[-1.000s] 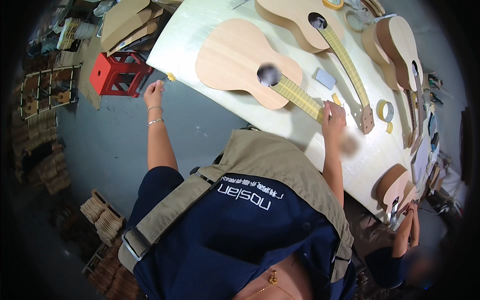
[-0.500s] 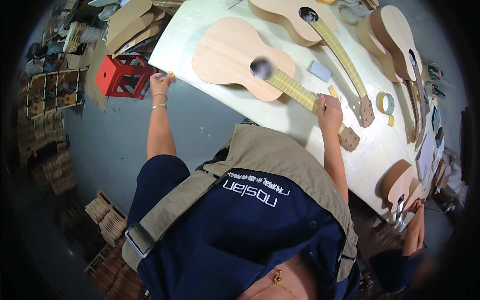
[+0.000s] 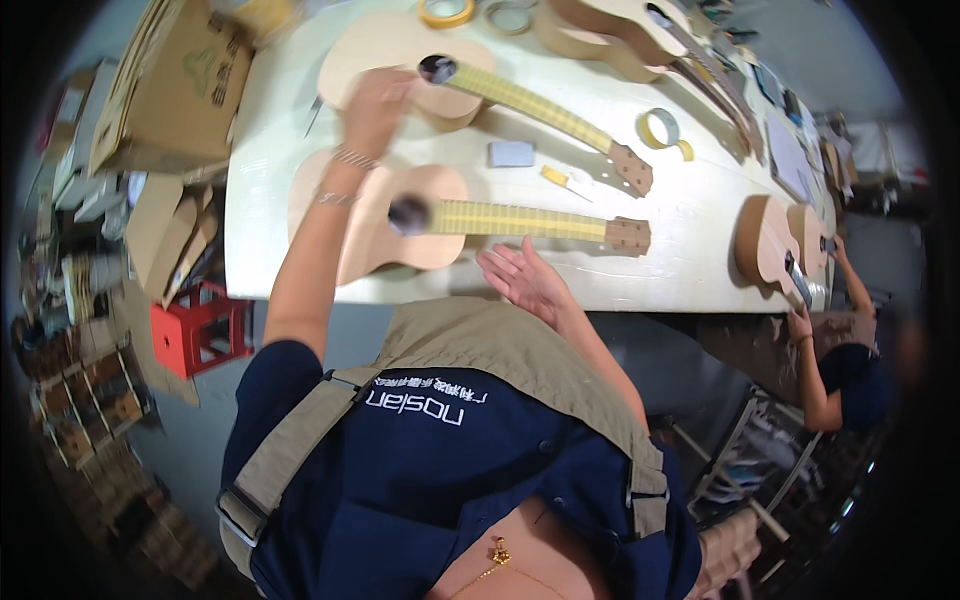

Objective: The person applies yellow tape along the fretboard of several wooden ukuleles, uses a blade to trim the tape at the nut, and wipes the surfaces with a cloth.

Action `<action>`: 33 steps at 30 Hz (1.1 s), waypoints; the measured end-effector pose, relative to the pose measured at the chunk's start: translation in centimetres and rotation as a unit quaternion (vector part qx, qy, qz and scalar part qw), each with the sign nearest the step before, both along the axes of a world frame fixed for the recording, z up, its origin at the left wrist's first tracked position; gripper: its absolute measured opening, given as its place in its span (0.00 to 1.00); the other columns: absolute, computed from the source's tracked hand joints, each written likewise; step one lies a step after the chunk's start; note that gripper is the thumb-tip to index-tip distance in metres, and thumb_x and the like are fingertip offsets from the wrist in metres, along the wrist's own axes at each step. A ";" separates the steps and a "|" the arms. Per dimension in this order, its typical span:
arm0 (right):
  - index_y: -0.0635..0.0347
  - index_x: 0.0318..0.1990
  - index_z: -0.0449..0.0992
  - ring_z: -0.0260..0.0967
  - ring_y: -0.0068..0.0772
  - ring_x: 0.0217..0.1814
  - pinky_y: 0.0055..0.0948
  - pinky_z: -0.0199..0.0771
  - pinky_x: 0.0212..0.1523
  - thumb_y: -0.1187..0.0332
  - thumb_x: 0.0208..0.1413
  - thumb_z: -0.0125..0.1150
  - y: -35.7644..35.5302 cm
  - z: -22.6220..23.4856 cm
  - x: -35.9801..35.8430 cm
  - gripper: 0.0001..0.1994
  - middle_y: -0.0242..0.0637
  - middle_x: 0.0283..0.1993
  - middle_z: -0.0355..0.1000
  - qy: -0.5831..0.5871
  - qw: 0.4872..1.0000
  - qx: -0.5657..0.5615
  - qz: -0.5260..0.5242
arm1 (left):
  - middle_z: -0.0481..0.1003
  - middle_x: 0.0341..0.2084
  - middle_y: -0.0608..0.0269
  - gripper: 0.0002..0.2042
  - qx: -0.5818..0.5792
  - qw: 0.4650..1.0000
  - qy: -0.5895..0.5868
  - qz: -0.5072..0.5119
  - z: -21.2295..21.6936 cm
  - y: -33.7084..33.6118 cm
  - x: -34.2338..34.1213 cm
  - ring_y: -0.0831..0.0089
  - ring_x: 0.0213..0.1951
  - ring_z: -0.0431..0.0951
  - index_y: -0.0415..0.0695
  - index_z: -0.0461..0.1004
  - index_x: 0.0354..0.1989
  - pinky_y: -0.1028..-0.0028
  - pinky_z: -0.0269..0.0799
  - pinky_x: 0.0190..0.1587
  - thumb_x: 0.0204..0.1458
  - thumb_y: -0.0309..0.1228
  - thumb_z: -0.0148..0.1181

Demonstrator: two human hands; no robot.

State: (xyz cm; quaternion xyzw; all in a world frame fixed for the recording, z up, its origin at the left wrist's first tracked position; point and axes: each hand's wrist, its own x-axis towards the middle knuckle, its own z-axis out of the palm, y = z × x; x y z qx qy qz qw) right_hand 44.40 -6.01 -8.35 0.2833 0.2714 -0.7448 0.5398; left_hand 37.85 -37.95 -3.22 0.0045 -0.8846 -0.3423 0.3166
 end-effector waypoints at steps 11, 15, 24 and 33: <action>0.58 0.46 0.67 0.63 0.42 0.60 0.38 0.58 0.63 0.73 0.58 0.49 -1.0 1.2 -3.0 0.09 0.46 0.54 0.68 0.369 0.830 0.105 -0.404 | 0.75 0.35 0.57 0.27 -0.258 0.738 -0.470 -0.409 2.9 9.3 -20.4 0.69 0.37 0.72 0.40 0.74 0.39 0.69 0.68 0.41 0.38 0.52 0.69; 0.53 0.42 0.66 0.67 0.28 0.42 0.39 0.64 0.56 0.68 0.58 0.49 0.3 12.3 -4.0 0.06 0.31 0.36 0.66 0.467 0.713 0.003 -0.523 | 0.74 0.38 0.56 0.27 -0.167 0.865 -0.309 -0.359 12.6 4.6 -16.4 0.67 0.39 0.72 0.40 0.69 0.47 0.70 0.68 0.45 0.45 0.47 0.65; 0.64 0.44 0.62 0.60 0.19 0.27 0.20 0.65 0.30 0.74 0.60 0.51 -3.3 23.0 -4.6 0.08 0.30 0.28 0.63 0.730 0.563 0.065 -0.382 | 0.70 0.41 0.49 0.18 -0.215 0.974 -0.027 -0.072 20.2 5.4 -0.1 0.53 0.36 0.75 0.36 0.71 0.43 0.65 0.69 0.36 0.55 0.42 0.54; 0.71 0.49 0.61 0.61 0.26 0.40 0.25 0.65 0.40 0.52 0.49 0.66 -5.7 22.9 -3.2 0.32 0.38 0.43 0.60 0.766 0.571 0.115 -0.271 | 0.75 0.29 0.51 0.21 -0.157 0.984 0.079 -0.019 19.3 13.5 6.1 0.54 0.27 0.77 0.39 0.61 0.51 0.63 0.70 0.25 0.58 0.44 0.48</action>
